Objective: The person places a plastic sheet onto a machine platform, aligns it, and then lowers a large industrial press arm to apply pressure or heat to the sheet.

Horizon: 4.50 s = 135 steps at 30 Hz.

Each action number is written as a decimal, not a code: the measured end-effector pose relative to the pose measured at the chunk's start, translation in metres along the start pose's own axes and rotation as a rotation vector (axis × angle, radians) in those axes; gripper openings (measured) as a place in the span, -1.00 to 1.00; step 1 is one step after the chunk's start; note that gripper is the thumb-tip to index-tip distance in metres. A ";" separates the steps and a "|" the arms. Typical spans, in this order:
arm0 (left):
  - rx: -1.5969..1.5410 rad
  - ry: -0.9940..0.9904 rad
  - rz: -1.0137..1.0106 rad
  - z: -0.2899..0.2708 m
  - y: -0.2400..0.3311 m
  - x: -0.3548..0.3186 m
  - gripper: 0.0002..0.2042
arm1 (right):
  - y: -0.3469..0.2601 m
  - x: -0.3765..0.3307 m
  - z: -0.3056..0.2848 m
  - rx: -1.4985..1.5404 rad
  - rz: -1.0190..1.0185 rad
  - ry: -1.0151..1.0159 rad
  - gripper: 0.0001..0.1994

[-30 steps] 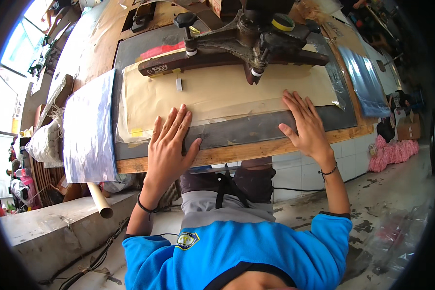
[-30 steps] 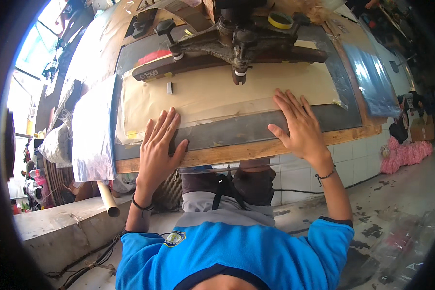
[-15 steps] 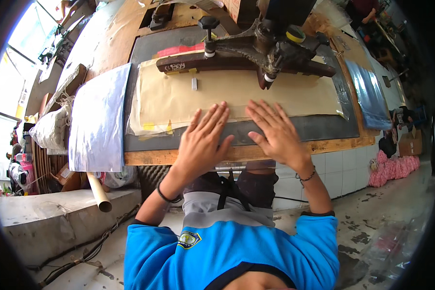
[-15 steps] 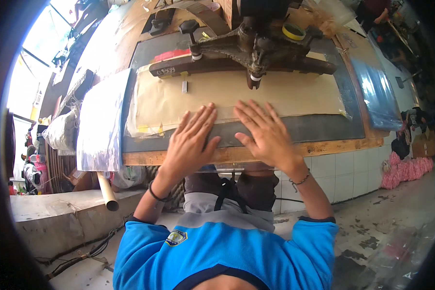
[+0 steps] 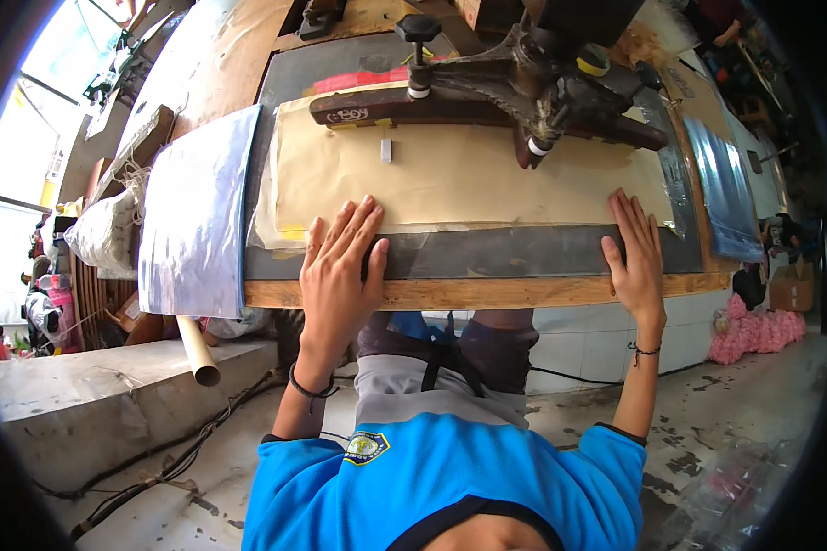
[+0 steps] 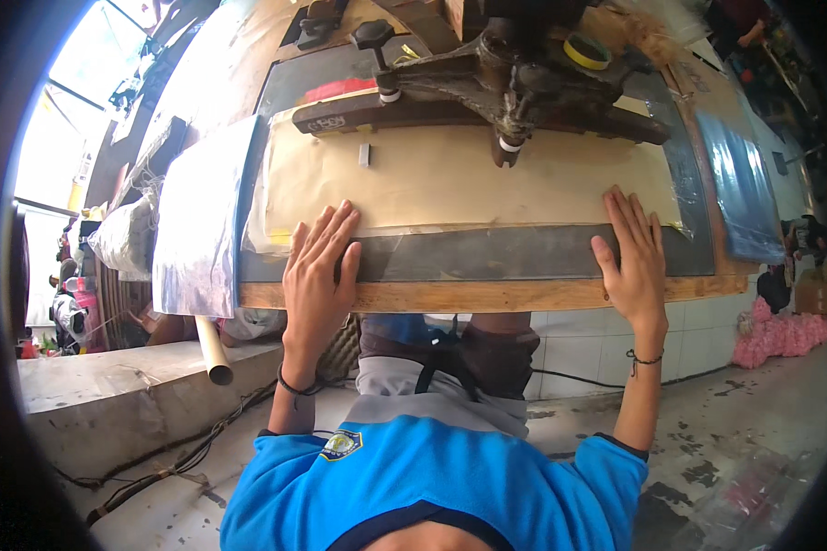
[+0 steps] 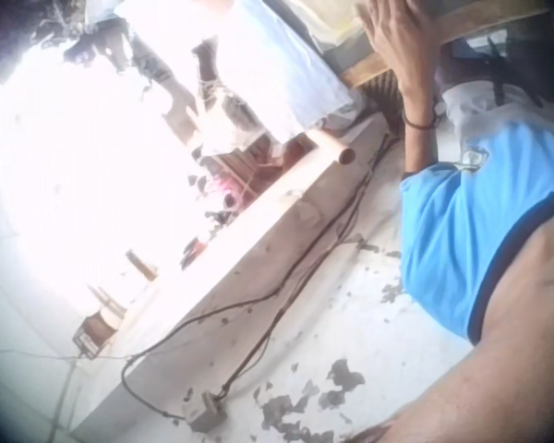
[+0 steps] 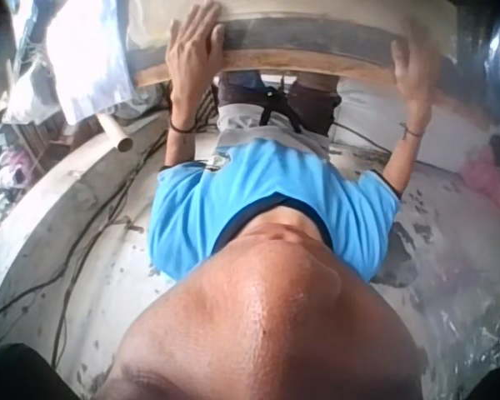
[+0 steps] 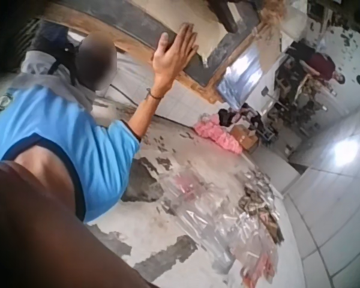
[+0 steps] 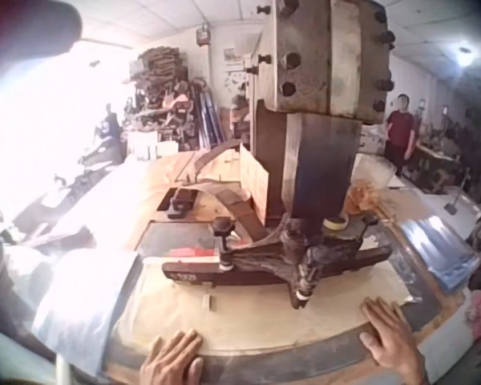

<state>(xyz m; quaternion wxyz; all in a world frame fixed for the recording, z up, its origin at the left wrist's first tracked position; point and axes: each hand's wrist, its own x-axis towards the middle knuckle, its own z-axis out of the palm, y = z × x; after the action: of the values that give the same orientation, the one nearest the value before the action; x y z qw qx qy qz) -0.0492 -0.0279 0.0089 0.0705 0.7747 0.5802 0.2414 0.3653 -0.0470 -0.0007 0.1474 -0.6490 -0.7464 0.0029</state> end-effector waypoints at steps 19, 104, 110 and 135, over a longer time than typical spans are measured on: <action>0.009 -0.138 0.339 0.035 0.045 0.029 -0.25 | -0.095 0.036 0.028 0.139 -0.387 -0.051 -0.30; -0.158 -0.070 0.147 0.017 0.007 0.027 -0.40 | -0.016 0.000 0.003 0.378 0.031 0.162 -0.59; -0.139 -0.095 0.218 0.009 0.009 0.025 -0.35 | -0.025 0.007 0.001 0.203 -0.057 0.235 -0.64; -0.070 0.008 0.212 0.025 0.002 0.015 -0.38 | -0.024 -0.001 0.004 0.296 -0.047 0.222 -0.68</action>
<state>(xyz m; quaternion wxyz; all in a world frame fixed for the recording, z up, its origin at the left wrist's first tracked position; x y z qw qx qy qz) -0.0327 -0.0107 -0.0083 0.0692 0.8277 0.4867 0.2706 0.3415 -0.0512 0.0001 0.3228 -0.5990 -0.7318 0.0376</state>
